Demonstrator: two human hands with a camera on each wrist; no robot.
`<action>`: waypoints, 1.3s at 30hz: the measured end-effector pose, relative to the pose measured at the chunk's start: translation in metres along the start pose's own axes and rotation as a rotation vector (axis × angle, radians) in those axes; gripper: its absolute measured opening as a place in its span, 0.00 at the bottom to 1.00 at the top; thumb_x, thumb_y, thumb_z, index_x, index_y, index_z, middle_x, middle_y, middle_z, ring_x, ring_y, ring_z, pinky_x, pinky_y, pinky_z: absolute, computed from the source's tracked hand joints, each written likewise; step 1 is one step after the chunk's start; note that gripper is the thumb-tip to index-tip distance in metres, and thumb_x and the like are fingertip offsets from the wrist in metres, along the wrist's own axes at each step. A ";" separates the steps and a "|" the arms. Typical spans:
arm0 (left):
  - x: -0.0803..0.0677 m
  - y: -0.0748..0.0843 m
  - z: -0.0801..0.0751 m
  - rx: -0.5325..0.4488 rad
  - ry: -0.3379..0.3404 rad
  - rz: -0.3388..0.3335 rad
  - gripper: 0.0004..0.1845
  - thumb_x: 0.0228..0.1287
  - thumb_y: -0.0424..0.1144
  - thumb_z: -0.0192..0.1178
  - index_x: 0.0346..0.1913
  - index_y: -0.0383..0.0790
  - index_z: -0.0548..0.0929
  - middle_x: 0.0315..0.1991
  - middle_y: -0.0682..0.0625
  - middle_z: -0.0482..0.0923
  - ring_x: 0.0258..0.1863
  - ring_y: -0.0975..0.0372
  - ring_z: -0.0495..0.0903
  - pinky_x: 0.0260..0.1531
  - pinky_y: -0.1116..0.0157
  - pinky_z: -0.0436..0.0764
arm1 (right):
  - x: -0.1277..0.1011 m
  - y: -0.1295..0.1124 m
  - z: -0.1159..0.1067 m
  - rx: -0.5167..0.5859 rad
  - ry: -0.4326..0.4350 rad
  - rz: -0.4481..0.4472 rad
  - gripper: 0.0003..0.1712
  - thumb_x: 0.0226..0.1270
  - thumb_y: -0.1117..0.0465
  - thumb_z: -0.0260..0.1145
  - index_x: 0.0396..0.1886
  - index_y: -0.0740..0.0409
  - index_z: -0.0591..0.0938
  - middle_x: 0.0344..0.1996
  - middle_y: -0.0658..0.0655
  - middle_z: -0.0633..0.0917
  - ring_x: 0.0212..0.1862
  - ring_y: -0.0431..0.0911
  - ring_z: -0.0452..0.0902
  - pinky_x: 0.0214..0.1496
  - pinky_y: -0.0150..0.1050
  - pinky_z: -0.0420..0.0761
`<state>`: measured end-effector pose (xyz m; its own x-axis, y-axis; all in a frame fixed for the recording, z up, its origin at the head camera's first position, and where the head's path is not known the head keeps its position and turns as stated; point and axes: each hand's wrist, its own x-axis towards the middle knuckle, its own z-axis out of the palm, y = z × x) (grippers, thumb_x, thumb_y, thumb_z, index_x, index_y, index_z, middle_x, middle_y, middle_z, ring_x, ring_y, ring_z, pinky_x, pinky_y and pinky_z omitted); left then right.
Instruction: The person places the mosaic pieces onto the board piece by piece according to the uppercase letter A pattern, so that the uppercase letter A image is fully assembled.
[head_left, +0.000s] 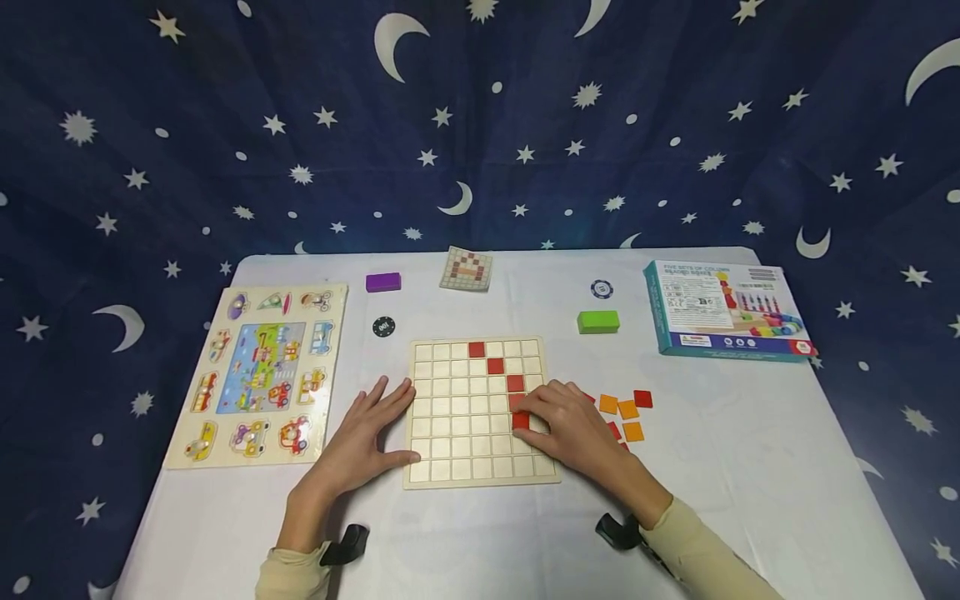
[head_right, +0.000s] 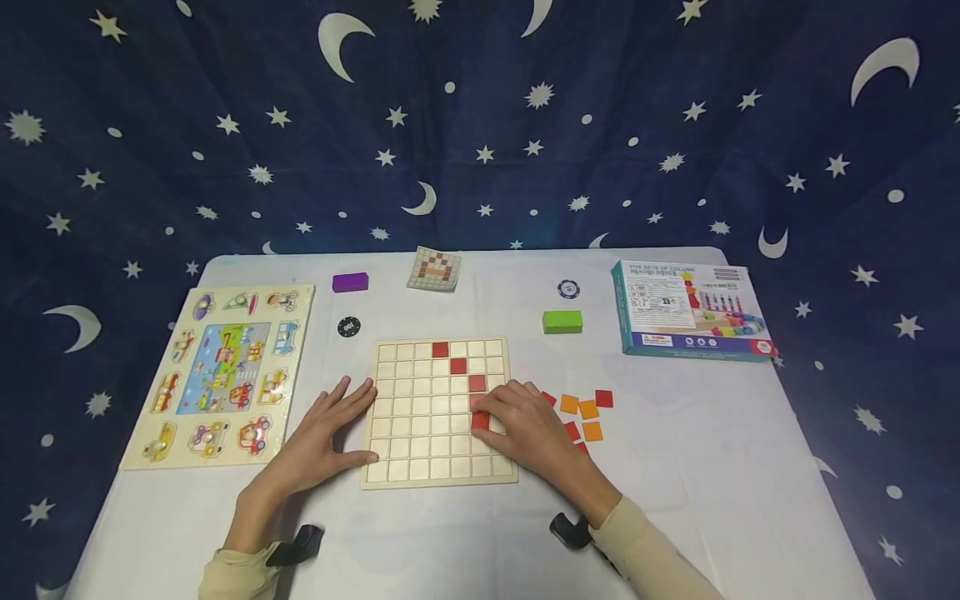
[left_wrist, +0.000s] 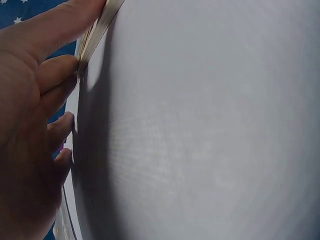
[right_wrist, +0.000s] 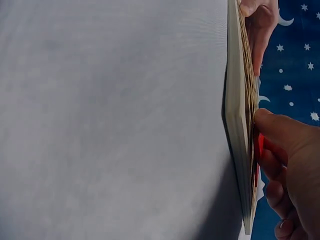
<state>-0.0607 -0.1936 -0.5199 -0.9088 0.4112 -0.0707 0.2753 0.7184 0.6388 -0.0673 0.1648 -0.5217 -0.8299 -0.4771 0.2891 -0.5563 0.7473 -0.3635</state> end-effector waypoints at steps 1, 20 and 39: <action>0.000 0.000 0.000 -0.001 -0.005 -0.004 0.54 0.53 0.53 0.82 0.82 0.46 0.68 0.84 0.50 0.63 0.88 0.42 0.49 0.86 0.36 0.46 | 0.000 0.000 0.000 0.001 -0.007 0.004 0.18 0.59 0.46 0.84 0.46 0.45 0.93 0.40 0.43 0.91 0.44 0.40 0.81 0.41 0.34 0.77; 0.000 0.000 0.003 0.004 0.020 0.013 0.54 0.52 0.53 0.82 0.81 0.44 0.69 0.84 0.48 0.64 0.87 0.40 0.51 0.84 0.34 0.48 | -0.012 0.020 -0.016 0.066 0.008 0.075 0.12 0.65 0.53 0.80 0.47 0.43 0.92 0.42 0.43 0.89 0.45 0.40 0.80 0.48 0.41 0.83; 0.001 -0.001 0.001 -0.001 0.007 0.003 0.54 0.52 0.53 0.82 0.82 0.45 0.68 0.84 0.48 0.64 0.87 0.41 0.50 0.85 0.35 0.47 | -0.019 0.044 -0.037 -0.133 0.015 0.311 0.16 0.59 0.54 0.83 0.46 0.53 0.92 0.36 0.52 0.89 0.39 0.47 0.77 0.40 0.42 0.75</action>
<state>-0.0612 -0.1937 -0.5216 -0.9102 0.4093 -0.0638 0.2775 0.7169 0.6396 -0.0741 0.2238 -0.5100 -0.9577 -0.2108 0.1957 -0.2653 0.9104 -0.3175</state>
